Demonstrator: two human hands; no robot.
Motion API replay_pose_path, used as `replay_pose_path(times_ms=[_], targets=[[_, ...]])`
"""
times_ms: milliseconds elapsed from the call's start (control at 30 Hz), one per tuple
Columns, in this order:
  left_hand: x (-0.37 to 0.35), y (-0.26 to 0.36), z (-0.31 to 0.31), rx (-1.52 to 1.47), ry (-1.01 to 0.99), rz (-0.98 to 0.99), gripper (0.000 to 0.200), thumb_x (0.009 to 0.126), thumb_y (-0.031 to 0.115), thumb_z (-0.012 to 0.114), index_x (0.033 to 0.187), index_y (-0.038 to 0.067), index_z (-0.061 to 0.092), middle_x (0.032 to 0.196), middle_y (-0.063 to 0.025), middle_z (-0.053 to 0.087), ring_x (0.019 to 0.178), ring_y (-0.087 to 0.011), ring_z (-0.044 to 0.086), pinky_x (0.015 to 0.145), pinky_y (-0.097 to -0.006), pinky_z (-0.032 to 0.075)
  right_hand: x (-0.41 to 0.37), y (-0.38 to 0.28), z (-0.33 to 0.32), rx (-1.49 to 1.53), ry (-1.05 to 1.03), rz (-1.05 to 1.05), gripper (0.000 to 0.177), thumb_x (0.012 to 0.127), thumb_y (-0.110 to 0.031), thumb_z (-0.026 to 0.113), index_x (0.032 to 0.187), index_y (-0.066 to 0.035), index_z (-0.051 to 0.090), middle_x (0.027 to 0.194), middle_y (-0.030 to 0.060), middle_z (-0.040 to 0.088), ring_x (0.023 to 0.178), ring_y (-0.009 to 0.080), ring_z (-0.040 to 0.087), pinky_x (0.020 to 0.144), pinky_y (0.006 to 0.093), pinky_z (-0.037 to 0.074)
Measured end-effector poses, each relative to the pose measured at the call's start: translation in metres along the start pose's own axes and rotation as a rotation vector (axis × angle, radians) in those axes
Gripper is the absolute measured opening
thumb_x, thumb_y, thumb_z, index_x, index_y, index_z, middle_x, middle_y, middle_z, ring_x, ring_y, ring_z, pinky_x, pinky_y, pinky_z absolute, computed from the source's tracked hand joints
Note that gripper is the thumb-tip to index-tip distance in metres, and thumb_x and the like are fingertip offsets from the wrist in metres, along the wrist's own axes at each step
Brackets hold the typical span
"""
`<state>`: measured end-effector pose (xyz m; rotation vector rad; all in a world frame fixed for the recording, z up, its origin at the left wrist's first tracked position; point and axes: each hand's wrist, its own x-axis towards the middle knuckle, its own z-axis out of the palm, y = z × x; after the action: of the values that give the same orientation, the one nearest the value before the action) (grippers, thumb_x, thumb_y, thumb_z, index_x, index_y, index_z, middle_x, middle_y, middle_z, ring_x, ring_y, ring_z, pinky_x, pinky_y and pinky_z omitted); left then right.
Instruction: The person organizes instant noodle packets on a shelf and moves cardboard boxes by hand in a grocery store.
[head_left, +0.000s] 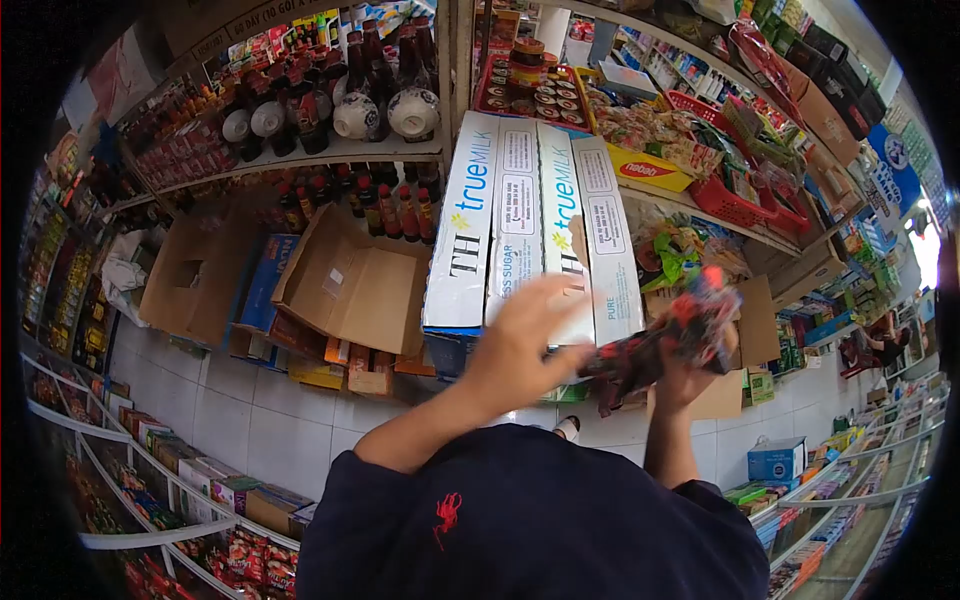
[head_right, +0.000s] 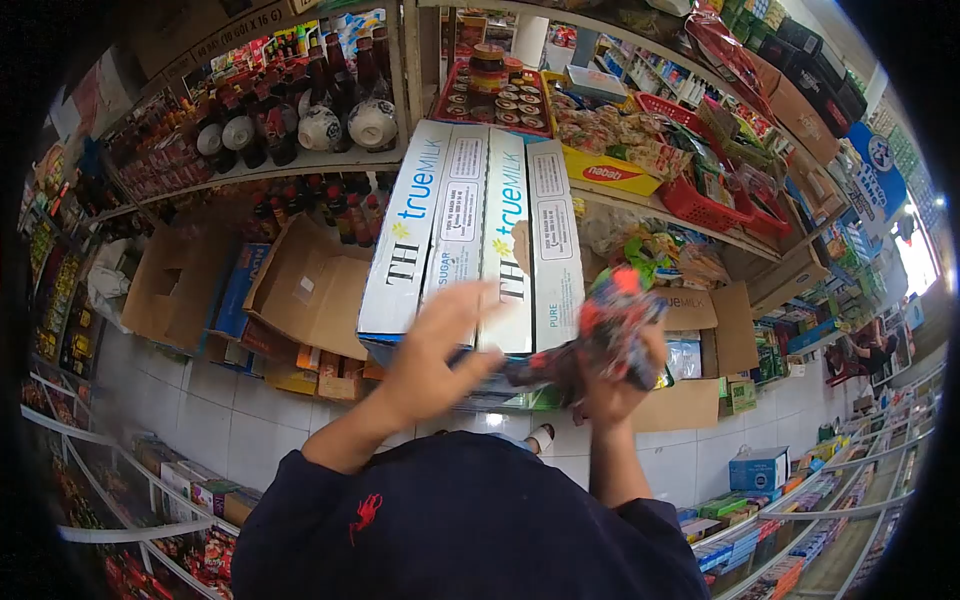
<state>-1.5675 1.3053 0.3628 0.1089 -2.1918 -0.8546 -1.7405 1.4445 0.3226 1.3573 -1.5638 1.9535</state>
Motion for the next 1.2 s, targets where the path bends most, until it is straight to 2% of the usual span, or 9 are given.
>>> replay_pose_path(times_ms=[100,200,267,400,500,667,800,933,1200], targets=[[-0.011,-0.036,-0.018,-0.029,-0.032,-0.512,0.058,0.084,0.031,0.053,0.128,-0.002,0.034,0.126,-0.0258,0.04,0.111,-0.0344,0.044,0.095,-0.0391,0.034,0.047,-0.014,-0.008,-0.226,-0.032,-0.131,0.045,0.068,-0.01,0.069,0.108,-0.006,0.049,0.119,0.0146,0.043,0.108,0.0289,0.045,0.093,0.0415,0.033],[-0.009,-0.048,-0.024,-0.213,-0.05,-0.611,0.061,0.086,0.032,0.051,0.131,-0.003,0.03,0.121,-0.0265,0.044,0.107,-0.0314,0.048,0.092,-0.0359,0.036,0.067,-0.019,0.004,-0.101,0.002,0.013,0.038,0.069,-0.009,0.067,0.105,-0.003,0.055,0.121,0.014,0.046,0.109,0.0279,0.048,0.092,0.0381,0.036],[-0.001,-0.049,-0.027,-0.251,-0.122,-0.735,0.065,0.087,0.036,0.05,0.132,-0.003,0.027,0.112,-0.0232,0.052,0.1,-0.0251,0.052,0.087,-0.0326,0.039,0.08,-0.011,-0.001,-0.344,-0.289,-0.185,0.034,0.068,-0.006,0.067,0.101,-0.002,0.06,0.121,0.0141,0.049,0.108,0.0276,0.05,0.091,0.0352,0.038],[0.015,-0.056,-0.039,-0.456,-0.113,-0.794,0.067,0.086,0.041,0.05,0.132,-0.002,0.029,0.093,-0.0102,0.057,0.071,-0.0136,0.054,0.06,-0.0235,0.043,0.09,-0.011,0.013,-0.232,-0.524,-0.187,0.042,0.061,-0.003,0.065,0.103,-0.003,0.059,0.117,0.0163,0.053,0.106,0.0282,0.053,0.09,0.0361,0.04],[0.011,-0.07,-0.043,-0.592,-0.053,-0.865,0.057,0.087,0.039,0.047,0.132,0.006,0.034,0.104,-0.0127,0.054,0.067,-0.0076,0.053,0.048,-0.0179,0.035,0.093,-0.007,0.022,-0.294,-0.666,-0.293,0.044,0.061,-0.002,0.064,0.105,-0.004,0.058,0.116,0.0114,0.055,0.101,0.0306,0.052,0.087,0.0365,0.04],[0.014,-0.077,-0.042,-0.853,0.044,-0.908,0.044,0.085,0.017,0.056,0.121,-0.004,0.042,0.1,-0.0099,0.054,0.06,-0.0063,0.051,0.038,-0.0159,0.034,0.089,0.002,0.05,-0.203,-0.891,-0.289,0.058,0.06,-0.001,0.064,0.116,-0.014,0.054,0.112,0.0083,0.056,0.101,0.0309,0.049,0.088,0.0396,0.039],[0.019,-0.085,-0.04,-0.84,-0.041,-0.934,0.033,0.087,0.012,0.052,0.114,-0.006,0.045,0.07,-0.0005,0.05,0.052,-0.004,0.044,0.036,-0.0153,0.031,0.078,0.016,0.072,-0.245,-1.07,-0.41,0.057,0.06,-0.001,0.064,0.114,-0.015,0.055,0.113,0.0085,0.053,0.105,0.0319,0.047,0.091,0.0402,0.04],[0.017,-0.085,-0.033,-0.762,-0.001,-0.907,0.028,0.087,0.01,0.052,0.111,-0.002,0.045,0.067,-0.0001,0.048,0.049,-0.0027,0.038,0.035,-0.0149,0.024,0.076,0.026,0.081,-0.169,-1.137,-0.318,0.044,0.066,-0.016,0.068,0.108,-0.008,0.057,0.112,0.0143,0.053,0.098,0.03,0.053,0.083,0.0384,0.044],[0.022,-0.091,-0.035,-0.777,-0.205,-1.0,0.018,0.091,0.018,0.047,0.092,0.0,0.043,0.058,-0.003,0.048,0.043,-0.007,0.044,0.035,-0.0196,0.031,0.093,0.067,0.118,-0.025,-1.027,-0.215,0.028,0.067,-0.009,0.069,0.092,-0.004,0.06,0.099,0.0129,0.053,0.089,0.0313,0.055,0.074,0.0345,0.046]])
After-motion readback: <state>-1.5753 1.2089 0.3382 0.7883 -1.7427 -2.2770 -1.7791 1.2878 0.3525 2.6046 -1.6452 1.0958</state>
